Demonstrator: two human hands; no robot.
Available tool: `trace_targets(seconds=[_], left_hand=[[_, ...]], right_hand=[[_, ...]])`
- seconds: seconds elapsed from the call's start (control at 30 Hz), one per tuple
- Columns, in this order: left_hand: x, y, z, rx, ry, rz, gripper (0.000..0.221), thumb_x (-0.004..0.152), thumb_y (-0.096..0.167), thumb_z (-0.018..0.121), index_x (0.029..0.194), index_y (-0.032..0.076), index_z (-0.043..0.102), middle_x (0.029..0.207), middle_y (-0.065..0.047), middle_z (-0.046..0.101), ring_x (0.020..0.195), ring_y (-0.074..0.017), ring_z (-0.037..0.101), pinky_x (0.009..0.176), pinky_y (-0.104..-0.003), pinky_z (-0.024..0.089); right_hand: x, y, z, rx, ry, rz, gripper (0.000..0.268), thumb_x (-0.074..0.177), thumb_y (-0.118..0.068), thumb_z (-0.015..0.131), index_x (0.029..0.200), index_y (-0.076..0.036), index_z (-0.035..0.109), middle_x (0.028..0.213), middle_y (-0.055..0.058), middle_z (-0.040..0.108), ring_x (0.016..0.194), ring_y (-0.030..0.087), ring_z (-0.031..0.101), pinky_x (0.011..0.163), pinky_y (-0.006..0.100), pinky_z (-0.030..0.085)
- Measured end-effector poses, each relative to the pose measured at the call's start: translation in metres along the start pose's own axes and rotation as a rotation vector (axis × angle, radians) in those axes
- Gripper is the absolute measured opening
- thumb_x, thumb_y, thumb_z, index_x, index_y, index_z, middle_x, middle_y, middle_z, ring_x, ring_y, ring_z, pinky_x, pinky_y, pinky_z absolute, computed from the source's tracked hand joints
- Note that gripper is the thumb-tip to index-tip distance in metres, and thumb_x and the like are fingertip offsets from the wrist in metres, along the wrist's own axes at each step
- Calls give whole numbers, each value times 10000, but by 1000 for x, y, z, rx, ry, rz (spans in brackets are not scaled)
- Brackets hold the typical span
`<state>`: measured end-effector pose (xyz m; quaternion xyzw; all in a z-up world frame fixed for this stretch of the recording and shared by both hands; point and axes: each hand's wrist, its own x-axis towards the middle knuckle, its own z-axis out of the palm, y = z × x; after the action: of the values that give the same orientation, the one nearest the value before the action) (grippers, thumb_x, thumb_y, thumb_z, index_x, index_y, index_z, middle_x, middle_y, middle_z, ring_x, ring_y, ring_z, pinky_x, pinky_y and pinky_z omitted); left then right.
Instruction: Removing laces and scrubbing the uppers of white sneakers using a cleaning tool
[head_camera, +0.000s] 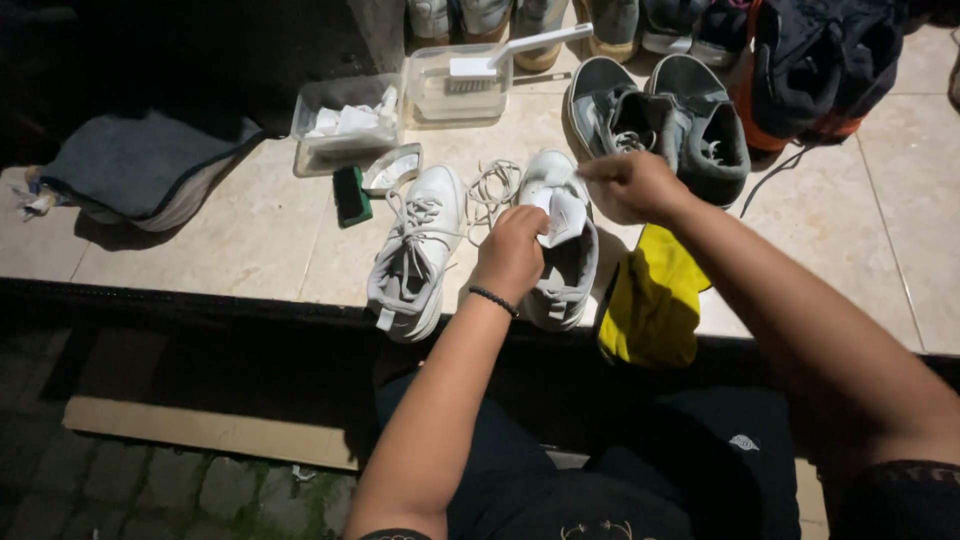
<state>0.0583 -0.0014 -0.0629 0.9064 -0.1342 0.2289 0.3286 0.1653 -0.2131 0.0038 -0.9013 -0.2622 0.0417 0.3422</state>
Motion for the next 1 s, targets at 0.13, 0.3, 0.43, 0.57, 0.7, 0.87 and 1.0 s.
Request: trace_targets(seconds=[0.13, 0.3, 0.43, 0.57, 0.7, 0.87, 1.0], left_hand=[[-3, 2, 5, 7, -51, -31, 243, 863, -62, 504, 928, 152, 599, 984, -32, 674, 1209, -262, 611, 1042, -398, 520], [-1, 3, 8, -8, -41, -83, 230, 874, -69, 520, 939, 133, 609, 1007, -48, 683, 1222, -272, 608, 1055, -416, 515], [2, 4, 6, -6, -38, -90, 254, 878, -93, 505, 964, 104, 638, 999, -56, 691, 1200, -283, 621, 1039, -432, 528], [-5, 0, 14, 7, -43, -98, 220, 876, -70, 522, 920, 131, 602, 1000, -32, 687, 1208, -252, 614, 1038, -406, 528], [-3, 6, 10, 24, -28, -109, 216, 886, -73, 526, 909, 128, 603, 993, -35, 686, 1200, -257, 615, 1037, -407, 528], [-3, 10, 8, 1, -21, -128, 204, 880, -57, 527, 890, 139, 581, 981, -28, 685, 1199, -246, 616, 1020, -407, 539], [-4, 6, 12, 1, -6, -121, 213, 891, -49, 503, 878, 151, 577, 978, -27, 680, 1181, -250, 620, 1002, -393, 545]], right_hand=[[18, 20, -5, -78, -21, 54, 420, 888, -58, 608, 1255, -208, 746, 1129, 136, 755, 1087, 425, 679, 974, 511, 511], [5, -25, -7, -123, -110, 274, 422, 880, -163, 705, 1266, -329, 751, 1080, 43, 771, 986, 307, 738, 930, 425, 549], [27, 8, -7, -253, -55, 153, 403, 885, -162, 717, 1271, -274, 753, 1127, 84, 765, 1051, 360, 713, 909, 457, 543], [27, 20, -2, -184, -135, 162, 363, 915, -169, 684, 1264, -249, 743, 1123, 85, 770, 1059, 337, 719, 932, 465, 538], [10, -26, -2, -42, -235, 242, 328, 942, -161, 677, 1250, -249, 748, 1072, 92, 773, 981, 291, 739, 924, 457, 548], [36, 8, 4, -294, -180, 151, 396, 869, -183, 682, 1249, -267, 753, 1099, 70, 778, 1060, 352, 719, 910, 484, 546], [40, -9, 14, -374, -246, 135, 386, 888, -163, 649, 1241, -270, 763, 1112, 88, 780, 1067, 371, 722, 918, 478, 549]])
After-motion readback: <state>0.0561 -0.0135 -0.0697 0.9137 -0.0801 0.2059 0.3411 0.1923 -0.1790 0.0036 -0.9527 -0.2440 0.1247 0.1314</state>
